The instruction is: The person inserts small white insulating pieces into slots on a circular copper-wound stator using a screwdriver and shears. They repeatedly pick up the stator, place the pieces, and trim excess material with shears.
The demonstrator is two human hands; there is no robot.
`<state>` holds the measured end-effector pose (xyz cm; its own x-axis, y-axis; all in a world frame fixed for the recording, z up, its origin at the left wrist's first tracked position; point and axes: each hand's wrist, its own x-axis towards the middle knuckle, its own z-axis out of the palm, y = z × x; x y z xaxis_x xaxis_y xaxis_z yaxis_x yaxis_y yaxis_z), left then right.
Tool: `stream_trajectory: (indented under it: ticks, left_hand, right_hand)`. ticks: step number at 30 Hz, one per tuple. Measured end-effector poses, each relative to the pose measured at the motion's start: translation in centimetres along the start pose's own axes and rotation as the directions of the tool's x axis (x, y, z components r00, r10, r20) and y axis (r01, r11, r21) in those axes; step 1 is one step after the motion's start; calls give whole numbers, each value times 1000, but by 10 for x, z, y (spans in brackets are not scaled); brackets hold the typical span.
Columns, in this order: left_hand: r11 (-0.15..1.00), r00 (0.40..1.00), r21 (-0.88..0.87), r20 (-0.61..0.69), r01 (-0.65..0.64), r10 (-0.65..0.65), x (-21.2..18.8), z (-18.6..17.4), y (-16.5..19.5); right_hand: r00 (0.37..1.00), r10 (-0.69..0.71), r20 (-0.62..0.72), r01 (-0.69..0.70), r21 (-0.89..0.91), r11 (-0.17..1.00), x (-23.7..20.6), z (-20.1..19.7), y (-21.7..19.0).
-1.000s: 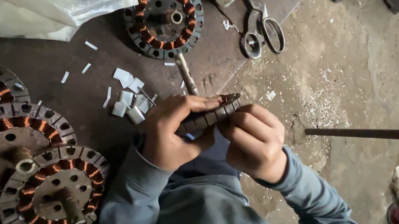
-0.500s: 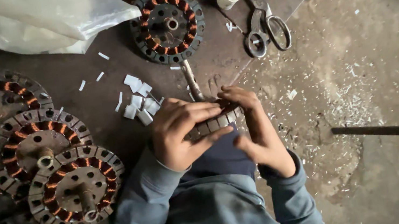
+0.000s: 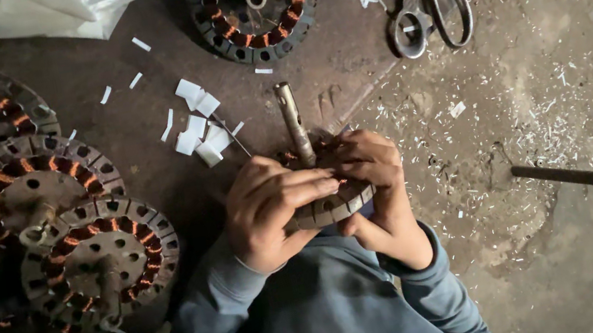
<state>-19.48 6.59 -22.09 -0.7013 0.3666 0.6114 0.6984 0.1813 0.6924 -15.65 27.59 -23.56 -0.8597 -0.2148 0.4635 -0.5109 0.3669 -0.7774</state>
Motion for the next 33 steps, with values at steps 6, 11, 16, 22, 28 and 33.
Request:
stream_trajectory:
  ticks: [6,11,16,22,28,33]
  left_hand:
    - [1000,997,7,-71,3,-2,1,5,-1]
    - [999,994,-1,-102,44,-44,1,2,-3]
    - [997,999,-68,-39,18,-21,2,-7,-9]
    - [998,999,-56,1,42,-42,2,-12,-3]
    - [998,999,-49,23,36,-35,-17,-5,-13]
    - [996,998,64,0,57,-57,-16,-2,-9]
  right_hand:
    - [992,31,-120,-31,2,1000,4,13,0]
    - [998,44,-52,-43,29,999,14,11,1]
    - [982,157,-106,-145,115,983,13,21,-12]
    - [960,231,-158,-178,290,940,8,34,-11]
    - [941,213,-264,-113,348,931,3,49,-7]
    - [900,198,-388,-199,37,979,20,59,-15]
